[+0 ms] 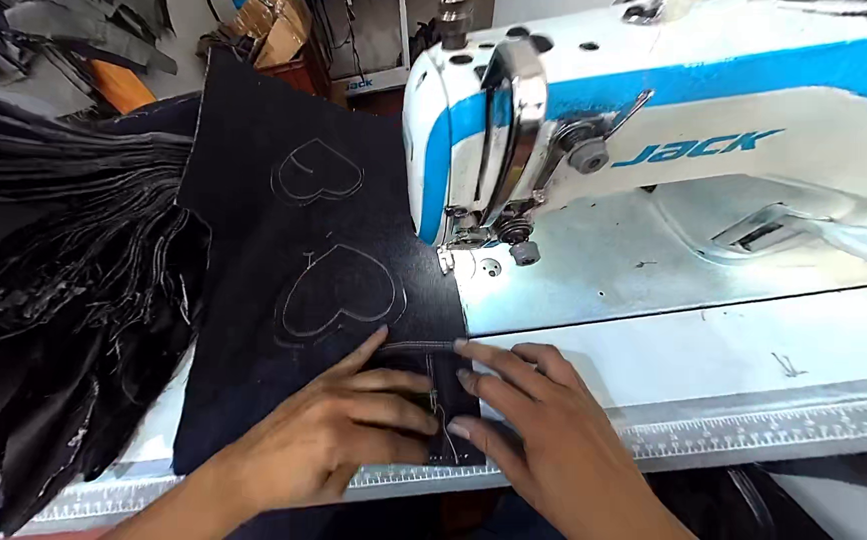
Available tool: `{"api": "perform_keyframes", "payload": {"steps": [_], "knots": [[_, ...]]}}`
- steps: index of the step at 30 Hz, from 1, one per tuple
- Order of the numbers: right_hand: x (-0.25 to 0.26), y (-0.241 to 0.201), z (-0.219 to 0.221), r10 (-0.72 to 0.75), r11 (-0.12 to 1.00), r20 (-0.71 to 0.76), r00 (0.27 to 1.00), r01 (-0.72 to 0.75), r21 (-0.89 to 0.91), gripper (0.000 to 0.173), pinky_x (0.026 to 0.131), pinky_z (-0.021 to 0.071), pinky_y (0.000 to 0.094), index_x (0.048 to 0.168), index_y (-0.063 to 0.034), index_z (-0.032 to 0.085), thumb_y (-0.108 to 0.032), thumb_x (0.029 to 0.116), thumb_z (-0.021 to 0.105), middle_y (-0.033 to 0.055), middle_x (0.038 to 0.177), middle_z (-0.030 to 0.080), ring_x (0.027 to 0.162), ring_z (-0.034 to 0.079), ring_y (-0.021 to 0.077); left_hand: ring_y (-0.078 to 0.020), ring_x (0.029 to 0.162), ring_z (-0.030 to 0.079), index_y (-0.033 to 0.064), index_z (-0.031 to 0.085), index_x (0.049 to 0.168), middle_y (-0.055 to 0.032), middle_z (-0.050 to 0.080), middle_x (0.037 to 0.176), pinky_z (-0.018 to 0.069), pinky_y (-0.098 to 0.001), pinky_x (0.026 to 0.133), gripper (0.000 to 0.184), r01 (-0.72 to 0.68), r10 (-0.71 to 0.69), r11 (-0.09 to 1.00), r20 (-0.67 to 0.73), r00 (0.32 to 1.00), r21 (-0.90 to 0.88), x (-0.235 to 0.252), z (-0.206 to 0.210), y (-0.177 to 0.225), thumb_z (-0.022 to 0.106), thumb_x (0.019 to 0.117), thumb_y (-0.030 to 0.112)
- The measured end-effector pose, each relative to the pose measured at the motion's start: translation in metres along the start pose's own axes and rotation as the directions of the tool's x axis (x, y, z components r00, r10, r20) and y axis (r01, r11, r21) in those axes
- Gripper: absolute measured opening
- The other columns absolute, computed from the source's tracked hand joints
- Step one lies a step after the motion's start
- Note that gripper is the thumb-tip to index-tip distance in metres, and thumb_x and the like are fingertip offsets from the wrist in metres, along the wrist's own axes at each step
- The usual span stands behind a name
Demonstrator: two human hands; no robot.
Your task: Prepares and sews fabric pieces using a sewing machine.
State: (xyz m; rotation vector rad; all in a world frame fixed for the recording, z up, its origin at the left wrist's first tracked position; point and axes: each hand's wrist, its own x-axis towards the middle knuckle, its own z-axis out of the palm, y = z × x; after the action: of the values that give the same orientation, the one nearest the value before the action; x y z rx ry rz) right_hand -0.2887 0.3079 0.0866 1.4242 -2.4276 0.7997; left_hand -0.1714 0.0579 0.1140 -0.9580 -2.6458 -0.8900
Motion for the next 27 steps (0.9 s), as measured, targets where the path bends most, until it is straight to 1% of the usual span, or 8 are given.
{"api": "perform_keyframes", "payload": {"steps": [4, 8, 11, 13, 22, 24, 26, 27], "knots": [[0.023, 0.014, 0.0, -0.018, 1.0, 0.037, 0.999, 0.018, -0.008, 0.042, 0.082, 0.054, 0.0451, 0.1, -0.0229, 0.077, -0.057, 0.098, 0.053, -0.0092, 0.133, 0.067, 0.109, 0.065, 0.0228, -0.0195, 0.145, 0.046, 0.0244, 0.071, 0.128, 0.0071, 0.065, 0.14, 0.0246, -0.0612, 0.125, 0.045, -0.032, 0.02, 0.986, 0.076, 0.997, 0.163, 0.003, -0.006, -0.024, 0.041, 0.1032, 0.002], [0.048, 0.032, -0.001, -0.082, 0.996, 0.039, 0.996, 0.081, 0.021, 0.04, 0.084, 0.0544, 0.0428, 0.105, -0.0201, 0.078, -0.054, 0.0939, 0.06, -0.0046, 0.133, 0.068, 0.111, 0.064, 0.0246, -0.0203, 0.146, 0.045, 0.025, 0.073, 0.127, 0.0086, 0.065, 0.139, 0.0215, -0.0622, 0.125, 0.049, -0.059, 0.027, 0.966, 0.131, 0.991, 0.251, 0.017, -0.016, -0.043, 0.044, 0.0967, 0.0], [0.053, 0.034, 0.002, -0.081, 0.996, -0.016, 0.997, 0.081, 0.027, 0.036, 0.087, 0.053, 0.0385, 0.109, -0.0183, 0.079, -0.046, 0.0977, 0.059, -0.0002, 0.13, 0.069, 0.112, 0.063, 0.0244, -0.0218, 0.147, 0.043, 0.026, 0.072, 0.131, 0.01, 0.063, 0.143, 0.0203, -0.0651, 0.124, 0.051, -0.047, 0.001, 0.958, 0.16, 0.987, 0.281, 0.028, -0.023, -0.055, 0.046, 0.0952, 0.0], [0.05, 0.032, 0.001, -0.08, 0.997, -0.025, 0.996, 0.08, -0.001, 0.035, 0.088, 0.0526, 0.0397, 0.113, -0.0178, 0.078, -0.042, 0.1003, 0.057, 0.0041, 0.124, 0.07, 0.112, 0.063, 0.0267, -0.0226, 0.148, 0.042, 0.0257, 0.07, 0.134, 0.0096, 0.061, 0.145, 0.019, -0.067, 0.123, 0.053, -0.027, -0.021, 0.957, 0.16, 0.987, 0.289, 0.033, -0.028, -0.063, 0.044, 0.0954, -0.002], [0.055, 0.031, 0.0, -0.029, 0.996, 0.029, 0.999, 0.032, -0.088, 0.044, 0.089, 0.0491, 0.0433, 0.128, -0.018, 0.072, -0.046, 0.1007, 0.051, 0.0087, 0.129, 0.063, 0.119, 0.055, 0.0321, -0.0248, 0.146, 0.044, 0.0264, 0.065, 0.14, 0.0081, 0.06, 0.147, 0.0202, -0.0715, 0.119, 0.055, 0.033, -0.081, 0.931, 0.118, 0.99, 0.364, 0.055, -0.041, -0.101, 0.043, 0.0964, 0.001], [0.055, 0.032, 0.0, -0.031, 0.995, 0.03, 0.999, 0.034, -0.089, 0.045, 0.089, 0.0491, 0.0437, 0.128, -0.0176, 0.072, -0.047, 0.1003, 0.052, 0.0092, 0.129, 0.062, 0.118, 0.055, 0.0326, -0.0263, 0.144, 0.047, 0.0235, 0.066, 0.138, 0.0054, 0.06, 0.146, 0.0277, -0.0694, 0.117, 0.057, 0.028, -0.1, 0.923, 0.169, 0.98, 0.384, 0.064, -0.052, -0.102, 0.046, 0.0924, -0.004], [0.058, 0.035, 0.001, -0.034, 0.997, 0.019, 0.999, 0.035, -0.072, 0.045, 0.087, 0.0492, 0.0429, 0.127, -0.0181, 0.073, -0.048, 0.0988, 0.054, 0.008, 0.127, 0.063, 0.115, 0.056, 0.0316, -0.0283, 0.133, 0.058, 0.0192, 0.07, 0.131, 0.0005, 0.064, 0.141, 0.0453, -0.0596, 0.107, 0.056, -0.047, -0.114, 0.885, 0.313, 0.943, 0.462, 0.085, -0.085, -0.091, 0.05, 0.0882, -0.01], [0.058, 0.037, 0.001, -0.035, 0.998, 0.009, 0.999, 0.035, -0.06, 0.045, 0.085, 0.0496, 0.0422, 0.125, -0.0187, 0.074, -0.049, 0.0978, 0.055, 0.0073, 0.124, 0.064, 0.113, 0.057, 0.0307, -0.0303, 0.126, 0.063, 0.0165, 0.073, 0.126, -0.004, 0.068, 0.135, 0.0508, -0.0565, 0.102, 0.051, -0.125, -0.076, 0.859, 0.366, 0.928, 0.496, 0.096, -0.104, -0.088, 0.05, 0.0892, -0.01]]}}
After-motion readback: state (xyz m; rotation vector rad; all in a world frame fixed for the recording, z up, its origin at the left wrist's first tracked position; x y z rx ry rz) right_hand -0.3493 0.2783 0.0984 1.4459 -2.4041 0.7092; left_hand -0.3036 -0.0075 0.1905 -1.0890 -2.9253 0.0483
